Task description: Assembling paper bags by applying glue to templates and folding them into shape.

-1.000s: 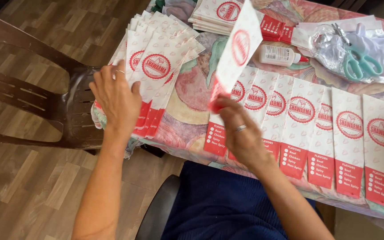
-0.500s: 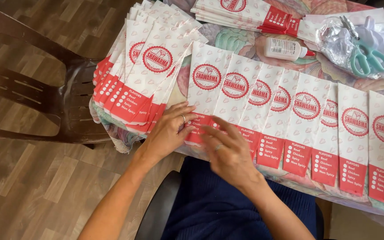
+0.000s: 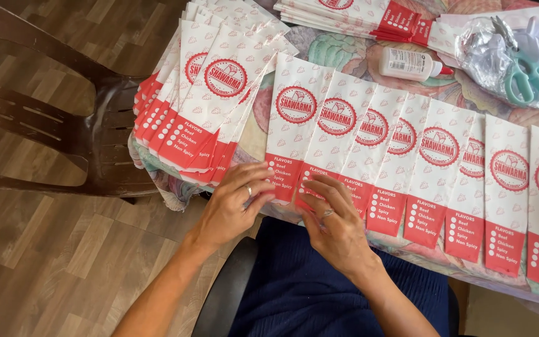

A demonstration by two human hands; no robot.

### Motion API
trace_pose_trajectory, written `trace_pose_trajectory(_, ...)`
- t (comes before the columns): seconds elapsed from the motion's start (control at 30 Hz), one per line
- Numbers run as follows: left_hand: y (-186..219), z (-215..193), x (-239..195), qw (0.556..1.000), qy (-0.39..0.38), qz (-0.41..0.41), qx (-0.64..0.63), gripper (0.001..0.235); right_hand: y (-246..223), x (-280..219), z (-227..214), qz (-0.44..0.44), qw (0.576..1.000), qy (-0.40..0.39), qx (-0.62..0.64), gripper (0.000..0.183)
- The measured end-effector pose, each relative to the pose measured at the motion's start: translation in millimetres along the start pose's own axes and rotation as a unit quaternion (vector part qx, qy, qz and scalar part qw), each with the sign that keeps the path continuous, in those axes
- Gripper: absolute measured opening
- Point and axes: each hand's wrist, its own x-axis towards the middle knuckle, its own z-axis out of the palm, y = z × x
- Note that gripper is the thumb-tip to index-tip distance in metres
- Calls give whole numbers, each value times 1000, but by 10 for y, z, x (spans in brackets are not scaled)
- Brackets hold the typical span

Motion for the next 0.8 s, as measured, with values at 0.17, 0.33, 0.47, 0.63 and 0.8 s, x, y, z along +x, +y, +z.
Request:
trace_pose_trajectory(0.17, -117, -13, -140, 999, -15, 6, -41, 11, 33, -10, 270, -41, 999, -4, 2, 9)
trace_pose_trajectory(0.33, -104, 15, -143, 998, -4, -3, -57, 7, 39, -29, 313, -36, 999, -9, -8, 10)
trace_pose_trajectory(0.47, -49, 49, -93, 998, 22, -31, -42, 3, 69, 9, 320, 9, 1000, -18, 15, 10)
trace_pose_trajectory(0.63, 51, 126, -47, 995, 50, -82, -14, 5, 134, -4, 350, 67, 997, -8, 37, 11)
trace_pose_trajectory(0.8, 105, 211, -26, 987, 72, -142, -17, 10, 104, 43, 341, 166, 984, -16, 66, 11)
